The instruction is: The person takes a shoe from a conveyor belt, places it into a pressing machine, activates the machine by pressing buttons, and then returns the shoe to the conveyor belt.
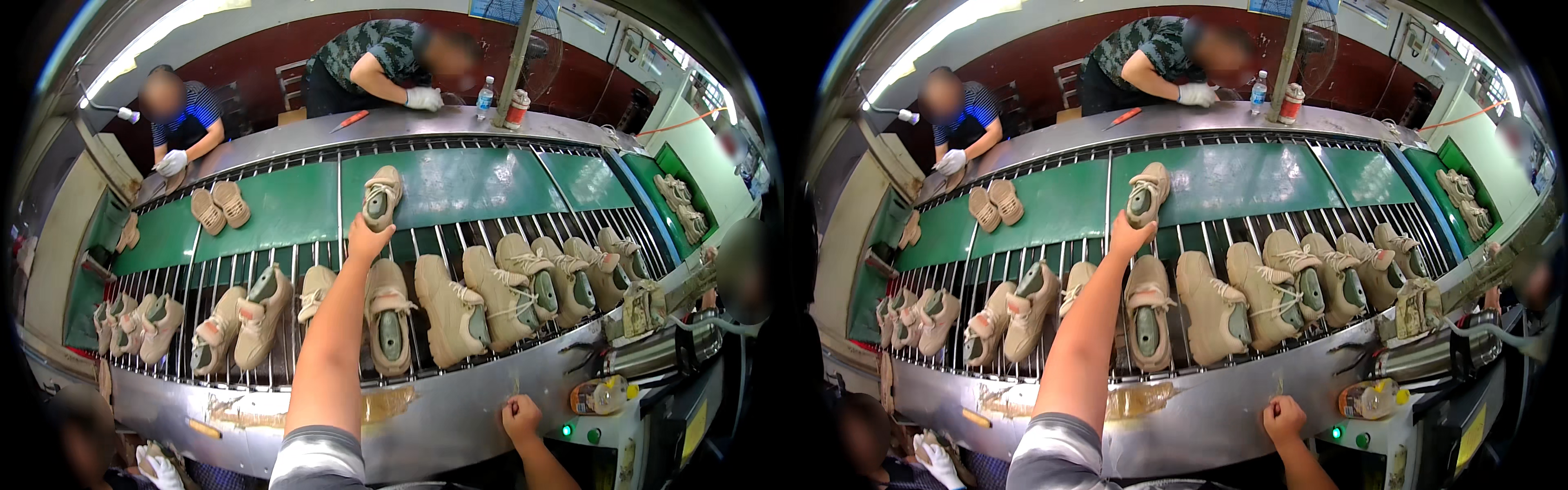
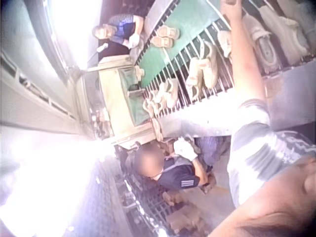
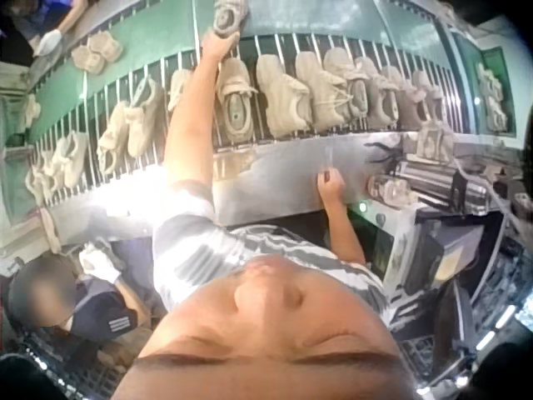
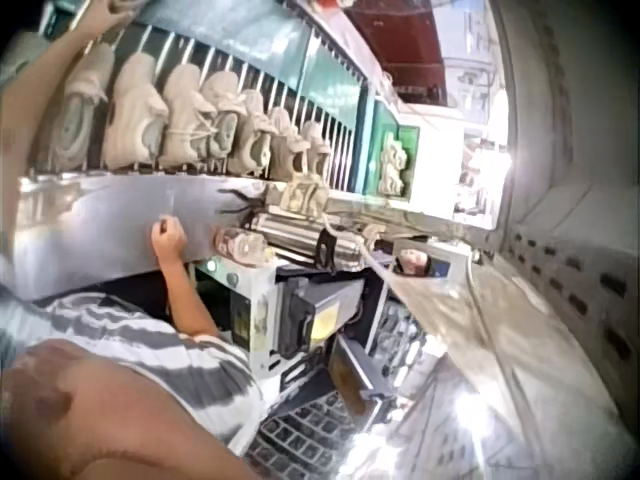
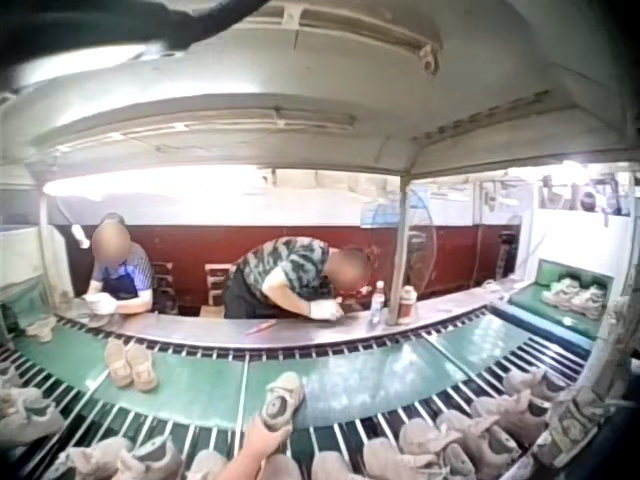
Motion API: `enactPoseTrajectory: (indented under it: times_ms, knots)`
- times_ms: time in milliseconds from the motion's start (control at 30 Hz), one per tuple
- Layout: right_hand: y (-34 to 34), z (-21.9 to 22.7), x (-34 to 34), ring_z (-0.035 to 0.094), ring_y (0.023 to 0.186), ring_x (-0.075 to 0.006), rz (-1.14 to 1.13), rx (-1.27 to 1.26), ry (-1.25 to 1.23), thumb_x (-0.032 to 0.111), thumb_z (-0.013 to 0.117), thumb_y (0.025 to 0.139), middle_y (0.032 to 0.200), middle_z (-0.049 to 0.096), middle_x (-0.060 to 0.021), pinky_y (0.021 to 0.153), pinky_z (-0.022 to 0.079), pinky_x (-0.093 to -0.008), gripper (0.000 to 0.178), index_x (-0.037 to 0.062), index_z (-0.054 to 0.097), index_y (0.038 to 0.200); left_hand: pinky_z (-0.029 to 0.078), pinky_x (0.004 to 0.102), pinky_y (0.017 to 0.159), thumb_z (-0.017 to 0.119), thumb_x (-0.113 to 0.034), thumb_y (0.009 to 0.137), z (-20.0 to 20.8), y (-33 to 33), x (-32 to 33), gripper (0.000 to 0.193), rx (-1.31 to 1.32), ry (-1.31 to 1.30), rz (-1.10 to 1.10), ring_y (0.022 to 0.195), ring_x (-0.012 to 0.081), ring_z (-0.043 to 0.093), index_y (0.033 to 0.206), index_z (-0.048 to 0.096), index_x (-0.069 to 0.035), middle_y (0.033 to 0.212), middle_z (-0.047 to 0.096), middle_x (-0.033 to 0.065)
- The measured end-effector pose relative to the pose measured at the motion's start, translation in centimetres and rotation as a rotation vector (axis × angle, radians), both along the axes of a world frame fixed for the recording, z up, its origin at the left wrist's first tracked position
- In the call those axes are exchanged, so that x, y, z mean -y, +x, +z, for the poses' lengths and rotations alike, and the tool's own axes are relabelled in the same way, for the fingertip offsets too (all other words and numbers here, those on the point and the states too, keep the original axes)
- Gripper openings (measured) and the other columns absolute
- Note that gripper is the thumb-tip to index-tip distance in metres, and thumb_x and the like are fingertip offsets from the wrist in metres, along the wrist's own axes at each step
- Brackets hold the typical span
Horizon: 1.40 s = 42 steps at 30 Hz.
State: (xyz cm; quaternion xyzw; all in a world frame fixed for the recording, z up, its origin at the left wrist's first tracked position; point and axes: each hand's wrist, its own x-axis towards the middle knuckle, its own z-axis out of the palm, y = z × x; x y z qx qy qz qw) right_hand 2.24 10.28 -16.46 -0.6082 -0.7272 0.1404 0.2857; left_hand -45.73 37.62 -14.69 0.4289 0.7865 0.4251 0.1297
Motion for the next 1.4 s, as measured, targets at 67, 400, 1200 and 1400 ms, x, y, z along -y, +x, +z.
enactPoseTrajectory:
  times_ms: [67, 400, 1200, 1400]
  knots:
    - [-0.3, 0.1, 0.0, 0.053, 0.051, -0.0242, -0.022, -0.016, -0.011, 0.008, 0.063, 0.067, 0.059, 0.051, -0.0047, 0.049, 0.044, -0.0352, 0.006, 0.0096, 0.059, 0.071, 0.036, 0.0447, 0.105, 0.082, -0.042, 0.063, -2.4, -1.1, -2.7, 0.101, 0.039, 0.03, -0.004, 0.126, 0.0391, 0.043, 0.138, 0.033, 0.005, 0.135, 0.045, 0.0255]
    - [-0.3, 0.7, -0.2, 0.055, 0.052, -0.0229, -0.051, -0.05, -0.063, 0.008, 0.064, 0.067, 0.061, 0.055, -0.0062, 0.051, 0.046, -0.0337, 0.007, 0.0075, 0.061, 0.073, 0.05, 0.0347, 0.083, 0.072, -0.027, 0.071, 0.6, -1.8, -3.0, 0.056, 0.516, 0.25, -0.002, 0.094, 0.0261, 0.064, 0.116, 0.055, 0.004, 0.108, 0.064, 0.0147]
    - [-0.3, 12.4, 16.1, 0.052, 0.12, -0.0294, 0.284, -1.811, -0.875, 0.046, 0.053, 0.085, 0.132, 0.053, -0.0149, 0.103, 0.041, -0.0429, 0.068, 0.004, 0.043, 0.137, 0.038, 0.037, 0.103, 0.074, -0.018, 0.082, 12.7, 29.2, 51.1, 0.08, 1.249, 0.148, -0.831, 0.127, 0.0228, 0.044, 0.144, 0.026, -0.002, 0.137, 0.045, 0.0126]
    - [5.2, 13.1, 21.9, 0.053, 0.119, -0.0304, 0.337, -1.973, -0.831, 0.045, 0.051, 0.084, 0.132, 0.053, -0.0163, 0.103, 0.041, -0.044, 0.069, 0.0031, 0.042, 0.138, 0.048, 0.0391, 0.093, 0.068, -0.004, 0.083, 10.7, 31.6, 50.9, 0.075, 1.085, 0.189, -0.896, 0.111, 0.0244, 0.053, 0.144, 0.024, -0.01, 0.13, 0.042, 0.0131]
